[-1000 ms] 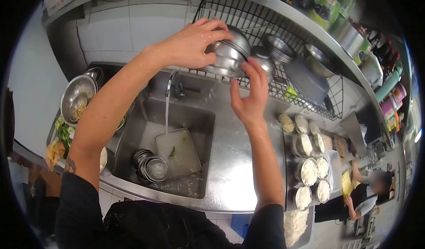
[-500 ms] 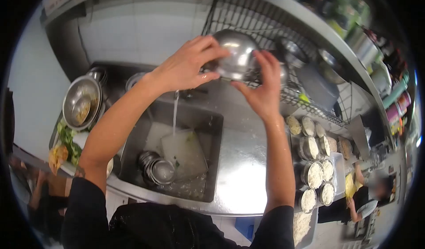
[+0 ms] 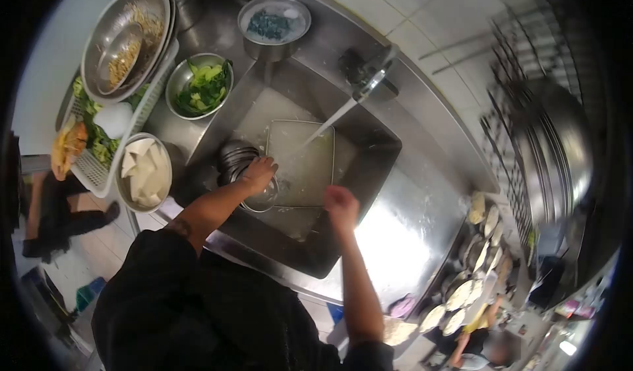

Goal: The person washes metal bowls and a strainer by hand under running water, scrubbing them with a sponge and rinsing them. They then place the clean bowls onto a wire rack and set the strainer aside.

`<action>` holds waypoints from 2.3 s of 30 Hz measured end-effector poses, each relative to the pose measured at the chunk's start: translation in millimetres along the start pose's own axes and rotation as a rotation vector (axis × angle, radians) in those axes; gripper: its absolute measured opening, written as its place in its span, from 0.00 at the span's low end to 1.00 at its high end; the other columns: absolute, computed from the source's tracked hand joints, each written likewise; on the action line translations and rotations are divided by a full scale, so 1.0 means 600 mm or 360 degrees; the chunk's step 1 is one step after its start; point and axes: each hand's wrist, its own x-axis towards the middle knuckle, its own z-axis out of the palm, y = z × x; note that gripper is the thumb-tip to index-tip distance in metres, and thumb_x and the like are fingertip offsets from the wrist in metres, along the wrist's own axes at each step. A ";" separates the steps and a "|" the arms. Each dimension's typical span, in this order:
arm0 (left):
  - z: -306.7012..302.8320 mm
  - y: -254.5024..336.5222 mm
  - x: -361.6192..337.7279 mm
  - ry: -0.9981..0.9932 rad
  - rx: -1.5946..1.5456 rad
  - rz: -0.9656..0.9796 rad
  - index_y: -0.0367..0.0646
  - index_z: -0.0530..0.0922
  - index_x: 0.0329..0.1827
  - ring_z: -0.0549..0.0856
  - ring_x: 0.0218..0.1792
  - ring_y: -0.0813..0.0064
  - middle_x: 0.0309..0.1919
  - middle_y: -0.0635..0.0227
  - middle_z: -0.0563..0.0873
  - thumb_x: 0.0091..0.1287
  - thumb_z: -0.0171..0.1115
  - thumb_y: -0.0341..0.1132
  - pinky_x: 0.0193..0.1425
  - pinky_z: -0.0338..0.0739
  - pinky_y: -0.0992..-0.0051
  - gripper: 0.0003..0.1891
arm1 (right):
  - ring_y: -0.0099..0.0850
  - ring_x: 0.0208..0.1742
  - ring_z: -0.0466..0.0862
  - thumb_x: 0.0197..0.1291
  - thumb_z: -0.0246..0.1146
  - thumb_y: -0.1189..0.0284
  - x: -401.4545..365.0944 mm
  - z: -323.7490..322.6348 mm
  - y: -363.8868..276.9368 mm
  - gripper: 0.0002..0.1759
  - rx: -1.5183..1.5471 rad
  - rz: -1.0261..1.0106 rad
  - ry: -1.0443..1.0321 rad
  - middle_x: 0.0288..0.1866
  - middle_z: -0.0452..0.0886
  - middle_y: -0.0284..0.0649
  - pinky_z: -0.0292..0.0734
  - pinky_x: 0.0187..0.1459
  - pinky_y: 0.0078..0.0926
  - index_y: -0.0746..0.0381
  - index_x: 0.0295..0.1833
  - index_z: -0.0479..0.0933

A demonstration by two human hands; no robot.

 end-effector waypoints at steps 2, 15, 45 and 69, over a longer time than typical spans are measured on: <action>0.072 0.003 0.008 -0.0254 0.0474 0.0119 0.46 0.75 0.70 0.69 0.73 0.56 0.67 0.57 0.75 0.70 0.57 0.33 0.75 0.65 0.51 0.24 | 0.28 0.41 0.85 0.67 0.67 0.73 0.039 0.065 -0.037 0.14 0.0158 0.0157 -0.0185 0.43 0.87 0.42 0.81 0.43 0.26 0.69 0.55 0.82; -0.003 0.027 0.127 -0.0731 -0.0022 0.0198 0.42 0.89 0.47 0.89 0.54 0.52 0.48 0.57 0.90 0.70 0.60 0.36 0.51 0.85 0.49 0.12 | 0.32 0.44 0.87 0.69 0.69 0.64 0.205 0.139 0.131 0.27 -0.0131 0.0334 0.0054 0.50 0.86 0.42 0.82 0.46 0.28 0.67 0.67 0.73; -0.038 -0.003 0.017 -0.0521 0.0437 0.0989 0.45 0.83 0.51 0.86 0.55 0.52 0.50 0.56 0.88 0.69 0.57 0.31 0.57 0.80 0.52 0.11 | 0.44 0.77 0.69 0.39 0.46 0.93 -0.311 -0.368 -0.511 0.46 -0.1333 -0.2089 0.2534 0.70 0.73 0.52 0.58 0.79 0.39 0.72 0.73 0.67; -0.049 0.039 0.009 0.0219 -0.1670 -0.0260 0.44 0.70 0.72 0.81 0.62 0.57 0.64 0.57 0.80 0.60 0.77 0.48 0.66 0.75 0.60 0.39 | 0.46 0.69 0.81 0.47 0.61 0.89 -0.087 0.051 -0.324 0.43 -0.1198 -0.1427 0.0374 0.73 0.75 0.58 0.78 0.66 0.39 0.60 0.74 0.73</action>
